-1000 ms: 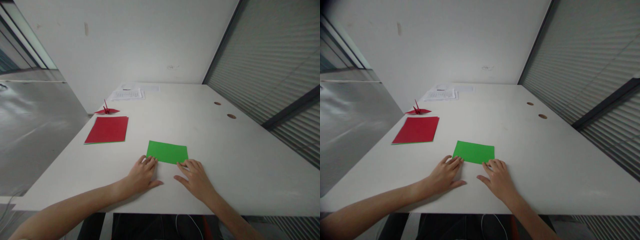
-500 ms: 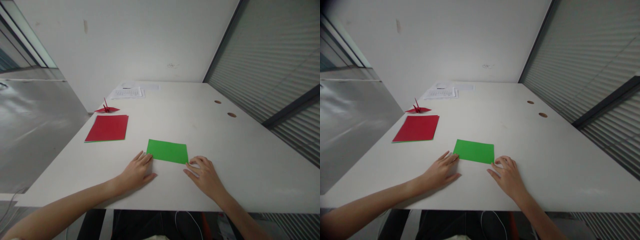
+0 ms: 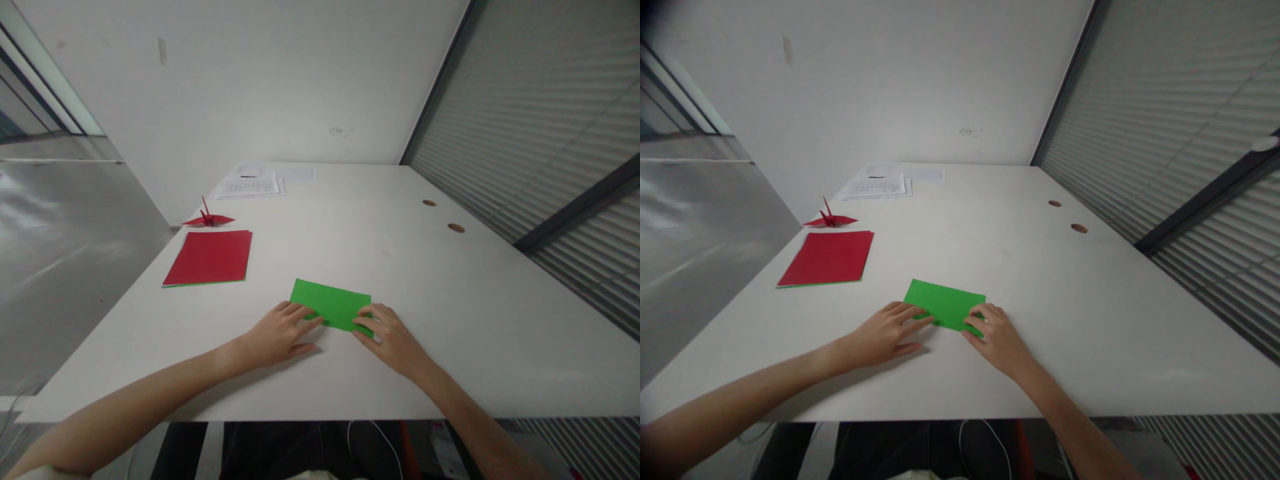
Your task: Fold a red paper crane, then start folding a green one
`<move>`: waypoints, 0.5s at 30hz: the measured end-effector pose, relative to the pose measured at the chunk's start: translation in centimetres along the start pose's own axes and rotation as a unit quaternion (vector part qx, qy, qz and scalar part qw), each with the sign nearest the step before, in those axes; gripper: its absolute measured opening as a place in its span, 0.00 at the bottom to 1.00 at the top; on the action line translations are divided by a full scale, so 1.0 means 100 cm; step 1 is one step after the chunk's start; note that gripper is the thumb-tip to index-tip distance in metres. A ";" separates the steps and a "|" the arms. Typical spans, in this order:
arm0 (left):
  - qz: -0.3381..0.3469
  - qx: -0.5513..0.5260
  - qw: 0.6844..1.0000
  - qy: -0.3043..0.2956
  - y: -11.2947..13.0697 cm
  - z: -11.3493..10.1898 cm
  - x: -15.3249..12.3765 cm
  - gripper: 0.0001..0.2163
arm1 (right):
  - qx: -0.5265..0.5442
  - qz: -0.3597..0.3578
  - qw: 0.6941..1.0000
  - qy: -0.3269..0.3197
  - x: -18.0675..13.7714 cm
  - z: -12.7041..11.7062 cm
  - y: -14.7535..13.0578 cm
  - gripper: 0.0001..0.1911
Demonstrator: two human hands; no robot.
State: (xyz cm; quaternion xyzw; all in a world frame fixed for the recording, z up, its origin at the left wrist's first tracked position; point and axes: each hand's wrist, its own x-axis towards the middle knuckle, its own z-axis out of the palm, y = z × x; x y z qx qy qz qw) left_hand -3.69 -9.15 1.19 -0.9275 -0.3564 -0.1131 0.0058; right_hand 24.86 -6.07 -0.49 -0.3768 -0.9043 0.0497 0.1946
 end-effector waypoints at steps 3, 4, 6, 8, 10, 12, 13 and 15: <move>-0.008 0.010 1.000 0.005 -0.002 0.007 0.010 0.29 | 0.040 -0.018 0.998 -0.050 0.006 -0.003 -0.007 0.16; -0.024 0.013 1.000 0.012 -0.005 0.008 0.012 0.30 | 0.058 -0.028 0.995 -0.072 0.007 -0.004 -0.010 0.18; -0.045 -0.002 0.999 0.004 -0.011 0.010 0.015 0.28 | 0.086 -0.048 0.990 -0.098 0.007 -0.004 -0.014 0.18; -0.054 -0.023 0.998 -0.015 -0.015 0.012 0.017 0.24 | 0.085 -0.063 0.990 -0.093 0.006 -0.003 -0.016 0.19; -0.049 -0.033 0.998 -0.018 -0.018 0.014 0.018 0.20 | 0.071 -0.072 0.991 -0.089 0.005 -0.001 -0.018 0.21; -0.026 -0.041 0.999 -0.004 -0.018 0.015 0.019 0.16 | 0.062 -0.073 0.991 -0.093 0.005 0.003 -0.019 0.21; -0.006 -0.051 0.999 0.001 -0.018 0.015 0.019 0.14 | 0.058 -0.071 0.991 -0.094 0.005 0.004 -0.020 0.21; 0.048 -0.080 0.996 -0.005 -0.016 0.013 0.019 0.15 | 0.045 -0.068 0.993 -0.085 0.005 0.007 -0.022 0.20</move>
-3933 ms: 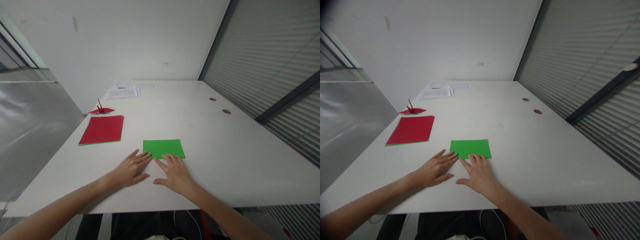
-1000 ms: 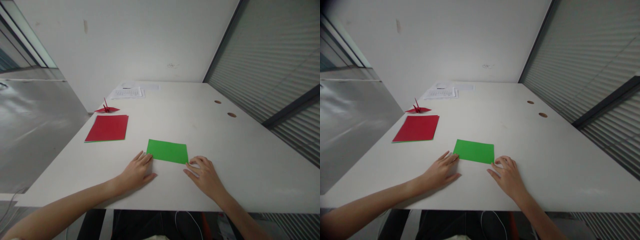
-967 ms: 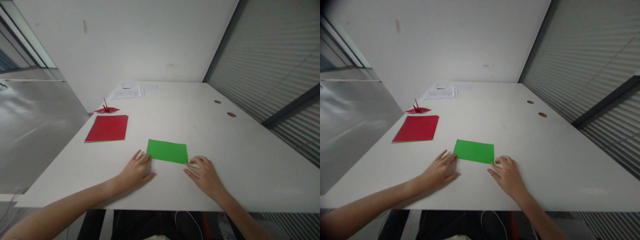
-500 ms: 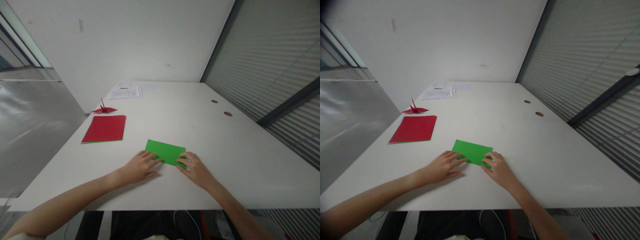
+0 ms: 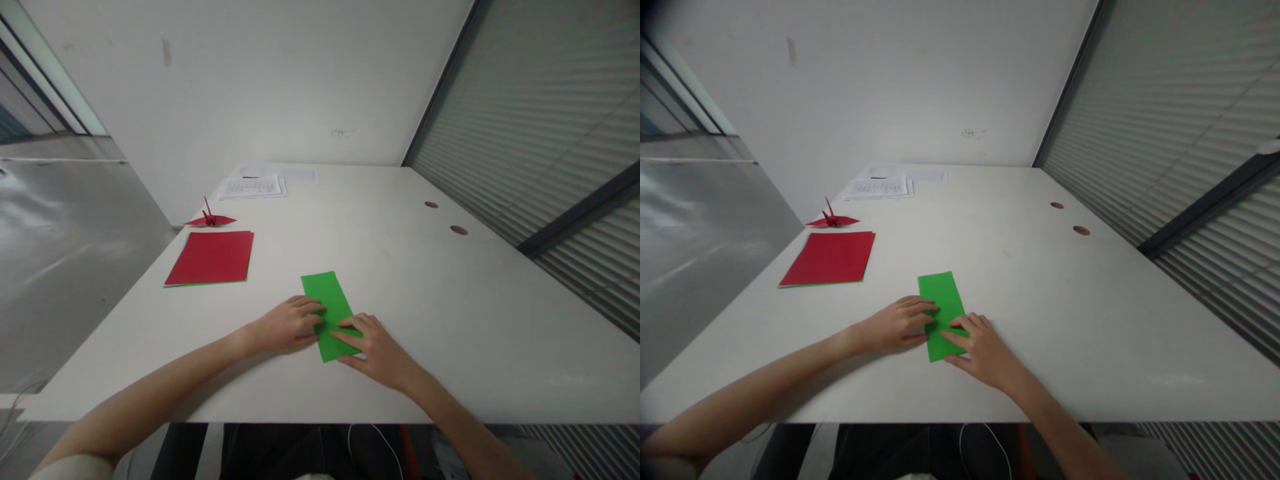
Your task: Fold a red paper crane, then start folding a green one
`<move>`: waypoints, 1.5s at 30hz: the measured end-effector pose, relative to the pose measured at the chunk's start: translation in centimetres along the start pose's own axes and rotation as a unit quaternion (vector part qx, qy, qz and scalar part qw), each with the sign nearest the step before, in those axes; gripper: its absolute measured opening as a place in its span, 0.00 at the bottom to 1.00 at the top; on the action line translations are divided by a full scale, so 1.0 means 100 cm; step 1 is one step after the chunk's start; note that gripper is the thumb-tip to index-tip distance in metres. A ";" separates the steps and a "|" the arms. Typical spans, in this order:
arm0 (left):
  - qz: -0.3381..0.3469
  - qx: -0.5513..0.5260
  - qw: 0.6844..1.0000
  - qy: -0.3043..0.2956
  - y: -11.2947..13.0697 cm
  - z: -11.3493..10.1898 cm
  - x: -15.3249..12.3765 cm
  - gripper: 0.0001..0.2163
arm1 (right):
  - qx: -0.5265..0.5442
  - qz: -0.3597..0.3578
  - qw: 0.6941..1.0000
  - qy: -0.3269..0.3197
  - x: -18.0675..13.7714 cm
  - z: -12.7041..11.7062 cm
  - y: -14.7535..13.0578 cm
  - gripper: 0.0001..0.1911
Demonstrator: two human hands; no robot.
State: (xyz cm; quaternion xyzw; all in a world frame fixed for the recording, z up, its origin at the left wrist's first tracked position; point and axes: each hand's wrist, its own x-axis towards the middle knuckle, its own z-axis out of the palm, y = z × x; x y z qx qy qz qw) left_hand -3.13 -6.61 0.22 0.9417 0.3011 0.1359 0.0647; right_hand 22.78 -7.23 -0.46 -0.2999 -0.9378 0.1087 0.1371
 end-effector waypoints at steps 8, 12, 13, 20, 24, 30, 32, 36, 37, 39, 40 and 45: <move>0.045 -0.035 0.998 -0.012 0.006 -0.002 -0.002 0.27 | -0.052 -0.032 0.996 0.063 0.004 0.008 -0.004 0.12; 0.045 0.010 0.999 0.009 0.006 0.006 -0.002 0.15 | -0.015 -0.035 0.997 0.067 0.003 0.005 -0.004 0.15; 0.046 0.016 0.999 0.017 0.007 0.007 -0.002 0.13 | 0.004 -0.039 0.997 0.063 0.003 0.003 -0.003 0.17; 0.054 -0.062 0.995 0.059 0.011 0.005 -0.006 0.14 | 0.185 -0.019 0.982 0.037 -0.001 -0.003 0.025 0.09; 0.089 -0.083 0.992 0.025 0.017 0.001 -0.007 0.20 | 0.303 0.016 0.953 -0.004 0.001 -0.011 0.038 0.08; 0.069 -0.045 0.996 -0.023 0.033 0.001 -0.005 0.28 | 0.341 0.185 0.922 -0.011 0.022 -0.009 0.044 0.14; 0.067 -0.055 0.996 -0.033 0.037 0.004 -0.005 0.31 | 0.321 0.193 0.927 0.001 0.033 -0.006 0.043 0.15; 0.067 -0.057 0.996 -0.033 0.043 0.010 -0.008 0.37 | 0.228 0.202 0.953 0.000 0.055 -0.003 0.033 0.14; 0.057 -0.050 0.997 -0.031 0.044 0.011 -0.009 0.38 | 0.195 0.207 0.959 -0.005 0.060 -0.002 0.029 0.13; 0.027 -0.033 0.999 -0.027 0.047 0.011 -0.010 0.39 | 0.130 0.224 0.966 -0.015 0.066 0.000 0.025 0.11; 0.015 -0.027 0.999 -0.026 0.048 0.010 -0.010 0.39 | 0.101 0.234 0.967 -0.018 0.068 0.001 0.023 0.11; 0.013 -0.038 0.999 -0.033 0.051 0.010 -0.011 0.41 | 0.012 0.275 0.961 -0.021 0.072 0.009 0.026 0.11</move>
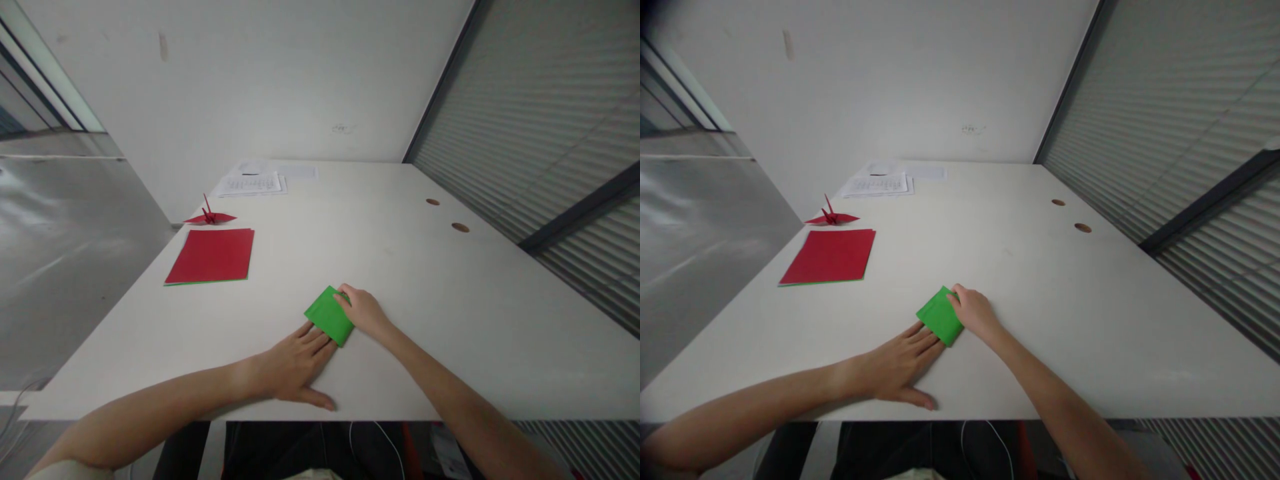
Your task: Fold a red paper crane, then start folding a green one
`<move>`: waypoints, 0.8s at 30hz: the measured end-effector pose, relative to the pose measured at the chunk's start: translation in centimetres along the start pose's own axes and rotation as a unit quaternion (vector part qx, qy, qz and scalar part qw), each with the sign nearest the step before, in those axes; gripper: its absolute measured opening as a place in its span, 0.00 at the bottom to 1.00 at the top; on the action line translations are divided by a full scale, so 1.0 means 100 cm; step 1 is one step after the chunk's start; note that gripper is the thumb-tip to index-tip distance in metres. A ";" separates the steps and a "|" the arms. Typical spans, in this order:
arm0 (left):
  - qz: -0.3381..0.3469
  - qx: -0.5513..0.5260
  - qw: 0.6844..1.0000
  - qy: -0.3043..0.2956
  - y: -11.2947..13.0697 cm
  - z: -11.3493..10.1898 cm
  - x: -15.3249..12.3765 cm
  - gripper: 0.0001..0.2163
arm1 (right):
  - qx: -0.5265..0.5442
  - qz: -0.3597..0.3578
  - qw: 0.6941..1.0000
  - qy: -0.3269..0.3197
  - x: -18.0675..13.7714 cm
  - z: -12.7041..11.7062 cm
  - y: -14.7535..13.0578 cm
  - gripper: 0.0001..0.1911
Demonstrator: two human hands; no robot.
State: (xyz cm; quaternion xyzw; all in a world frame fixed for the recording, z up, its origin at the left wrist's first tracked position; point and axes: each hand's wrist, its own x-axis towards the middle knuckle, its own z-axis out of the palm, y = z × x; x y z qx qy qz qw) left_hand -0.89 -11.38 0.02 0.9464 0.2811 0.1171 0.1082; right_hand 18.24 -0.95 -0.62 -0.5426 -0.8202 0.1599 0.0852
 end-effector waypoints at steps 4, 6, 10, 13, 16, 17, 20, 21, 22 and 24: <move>-0.028 0.014 1.000 0.006 0.001 0.003 -0.002 0.41 | -0.026 0.011 1.000 -0.004 0.003 0.000 -0.001 0.11; -0.045 0.027 0.999 0.013 0.003 0.004 -0.004 0.42 | -0.029 0.016 0.999 -0.005 0.003 -0.001 -0.004 0.11; -0.071 0.053 0.996 0.025 0.008 0.005 -0.007 0.43 | -0.025 0.015 1.000 0.002 0.001 -0.002 -0.008 0.11; -0.087 0.080 0.993 0.019 0.012 0.006 -0.008 0.43 | -0.031 0.017 0.999 0.000 0.001 -0.001 -0.008 0.10; -0.095 0.095 0.991 0.010 0.014 0.005 -0.009 0.42 | -0.032 0.023 0.999 0.000 0.002 0.000 -0.006 0.08; -0.095 0.094 0.991 0.006 0.015 0.005 -0.009 0.41 | -0.029 0.024 0.999 0.000 0.003 0.000 -0.005 0.08; -0.098 0.093 0.991 0.004 0.015 0.005 -0.011 0.41 | -0.015 0.022 1.000 0.000 0.004 0.001 -0.003 0.07; -0.100 0.095 0.990 0.006 0.015 0.006 -0.012 0.41 | -0.013 0.022 1.000 0.001 0.004 0.001 -0.003 0.06; -0.102 0.097 0.990 0.007 0.015 0.007 -0.013 0.41 | -0.015 0.024 1.000 0.002 0.004 0.001 -0.003 0.06; -0.114 0.105 0.988 0.005 0.016 0.009 -0.015 0.41 | -0.026 0.031 0.999 0.006 0.004 0.000 -0.003 0.06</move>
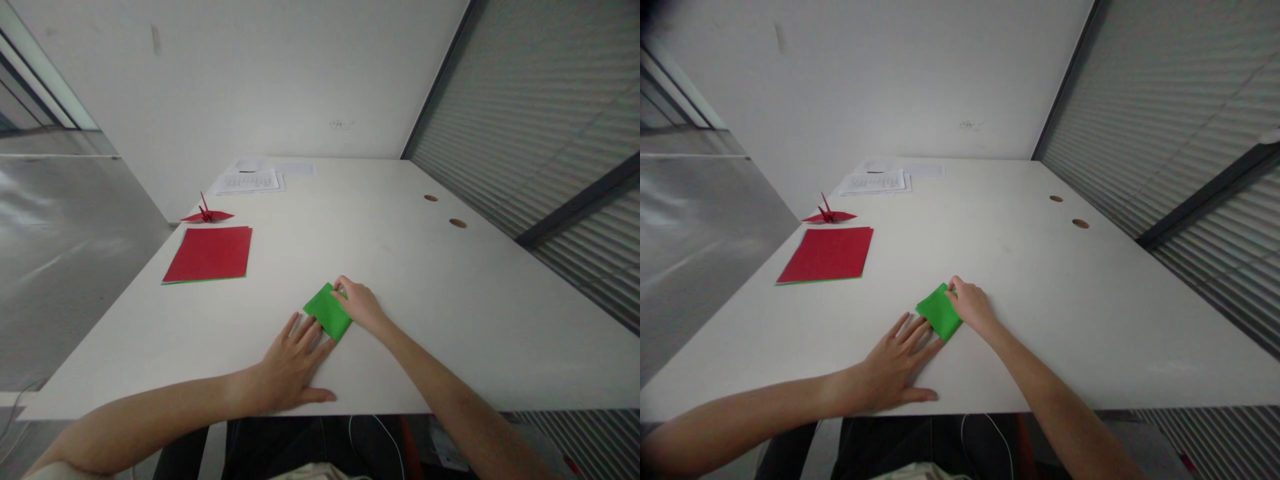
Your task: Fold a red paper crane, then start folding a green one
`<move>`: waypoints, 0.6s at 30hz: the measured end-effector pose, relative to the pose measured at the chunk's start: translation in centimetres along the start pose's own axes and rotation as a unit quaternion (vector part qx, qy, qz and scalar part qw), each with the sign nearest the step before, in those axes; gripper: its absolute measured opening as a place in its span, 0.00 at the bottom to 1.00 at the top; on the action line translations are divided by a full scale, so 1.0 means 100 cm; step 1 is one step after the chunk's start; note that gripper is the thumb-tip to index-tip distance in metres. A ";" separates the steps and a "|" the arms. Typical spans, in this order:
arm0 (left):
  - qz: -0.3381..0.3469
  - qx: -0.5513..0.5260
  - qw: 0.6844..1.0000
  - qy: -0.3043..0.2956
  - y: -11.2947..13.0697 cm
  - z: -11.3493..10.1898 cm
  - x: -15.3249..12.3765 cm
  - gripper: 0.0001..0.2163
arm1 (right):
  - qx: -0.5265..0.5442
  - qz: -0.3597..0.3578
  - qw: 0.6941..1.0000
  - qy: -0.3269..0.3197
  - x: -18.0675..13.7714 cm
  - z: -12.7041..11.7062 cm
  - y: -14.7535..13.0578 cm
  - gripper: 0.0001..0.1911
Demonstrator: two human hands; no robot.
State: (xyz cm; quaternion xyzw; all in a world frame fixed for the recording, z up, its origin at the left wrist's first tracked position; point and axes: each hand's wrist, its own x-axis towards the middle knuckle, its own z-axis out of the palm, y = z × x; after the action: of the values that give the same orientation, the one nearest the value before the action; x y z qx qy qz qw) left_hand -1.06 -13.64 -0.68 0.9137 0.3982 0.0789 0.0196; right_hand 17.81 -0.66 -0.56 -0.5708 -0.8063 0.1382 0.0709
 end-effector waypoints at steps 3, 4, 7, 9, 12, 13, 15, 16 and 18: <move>-0.020 0.002 1.000 -0.014 0.000 0.002 -0.002 0.42 | -0.018 0.001 1.000 -0.008 0.001 -0.003 -0.002 0.07; -0.025 -0.001 1.000 -0.017 0.000 0.003 -0.003 0.43 | -0.022 -0.004 1.000 -0.013 0.002 -0.004 -0.003 0.07; -0.034 -0.006 0.999 -0.011 -0.001 0.002 -0.002 0.44 | -0.033 -0.013 0.999 -0.028 0.004 -0.006 -0.005 0.07; -0.038 0.002 0.999 -0.008 -0.001 0.002 -0.002 0.44 | -0.042 -0.009 0.999 -0.032 0.005 -0.007 -0.006 0.08; -0.040 0.022 0.999 -0.013 0.000 0.003 -0.001 0.45 | -0.051 -0.002 0.998 -0.030 0.006 -0.005 -0.006 0.08; -0.042 0.028 0.999 -0.014 0.000 0.003 -0.001 0.47 | -0.053 -0.001 0.998 -0.028 0.006 -0.005 -0.005 0.08; -0.046 0.034 0.998 -0.010 0.000 0.004 0.000 0.50 | -0.053 -0.001 0.998 -0.023 0.006 -0.004 -0.005 0.08; -0.048 0.036 0.998 -0.006 0.000 0.004 0.000 0.51 | -0.053 -0.002 0.998 -0.020 0.005 -0.003 -0.005 0.08; -0.050 0.035 0.998 0.001 0.000 0.004 0.001 0.51 | -0.053 0.000 0.998 -0.017 0.005 -0.003 -0.004 0.08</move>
State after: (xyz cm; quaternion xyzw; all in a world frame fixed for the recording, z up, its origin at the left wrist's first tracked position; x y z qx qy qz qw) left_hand -0.97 -13.57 -1.05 0.8927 0.4458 0.0651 -0.0094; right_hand 17.36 -0.29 -0.18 -0.5709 -0.8138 0.1050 0.0271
